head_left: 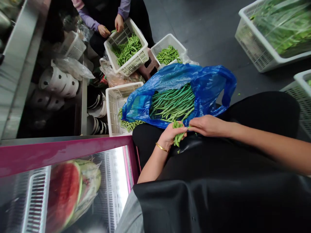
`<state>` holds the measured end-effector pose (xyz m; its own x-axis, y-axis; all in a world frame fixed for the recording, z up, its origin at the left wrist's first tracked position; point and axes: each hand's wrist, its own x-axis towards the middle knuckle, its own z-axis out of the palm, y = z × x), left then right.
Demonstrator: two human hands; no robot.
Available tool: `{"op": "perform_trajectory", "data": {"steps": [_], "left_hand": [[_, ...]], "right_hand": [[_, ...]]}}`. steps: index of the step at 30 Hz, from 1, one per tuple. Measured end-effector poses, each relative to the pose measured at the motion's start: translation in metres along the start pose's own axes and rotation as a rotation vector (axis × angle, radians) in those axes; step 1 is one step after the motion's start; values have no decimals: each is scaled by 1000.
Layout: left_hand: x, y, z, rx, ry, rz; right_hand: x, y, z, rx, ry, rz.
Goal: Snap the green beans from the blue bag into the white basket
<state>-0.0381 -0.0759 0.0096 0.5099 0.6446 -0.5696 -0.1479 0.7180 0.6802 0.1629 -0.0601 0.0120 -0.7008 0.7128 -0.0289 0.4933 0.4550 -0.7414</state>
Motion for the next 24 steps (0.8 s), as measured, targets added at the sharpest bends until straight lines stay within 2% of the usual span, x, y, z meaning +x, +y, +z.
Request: {"op": "perform_trajectory", "data": {"steps": [3,5,8,9,10,11,13,14,15,17,18,20,21,23,24], "left_hand": [[-6,7,4,126,-106,5],[-11,12,10,167,-100,69],[-13,13,15,179,-83,163],[-12,12,14,158,-95,167],[-10,10,11,107,-103,165],[-7,7,6,22,-96,164],[-1,3,-6,-202,-27,175],[2,2,-11,-305,15,177],[4,1,-16,-384,48,170],[7,1,-21,-458,77,145],[7,2,-22,-469,80,139],[6,3,-22,-481,77,158],[5,3,-21,-486,76,177],[5,4,-21,-500,76,202],[5,3,-22,-511,79,200]], "right_hand": [[-6,-8,-7,63,-55,-97],[-6,-18,-8,291,-17,-4],[-6,-26,-8,789,63,235],[-8,-24,-10,919,21,280],[-9,-20,-13,990,-86,297],[-9,-14,-18,984,-247,296],[-2,3,-31,715,-547,284],[6,11,-37,492,-609,285],[20,18,-42,267,-604,284],[58,27,-43,-96,-446,276],[81,29,-40,-184,-374,261],[130,29,-26,-369,-121,352],[152,29,-18,-428,-50,410],[182,29,-4,-445,-1,441],[188,30,1,-434,4,442]]}}
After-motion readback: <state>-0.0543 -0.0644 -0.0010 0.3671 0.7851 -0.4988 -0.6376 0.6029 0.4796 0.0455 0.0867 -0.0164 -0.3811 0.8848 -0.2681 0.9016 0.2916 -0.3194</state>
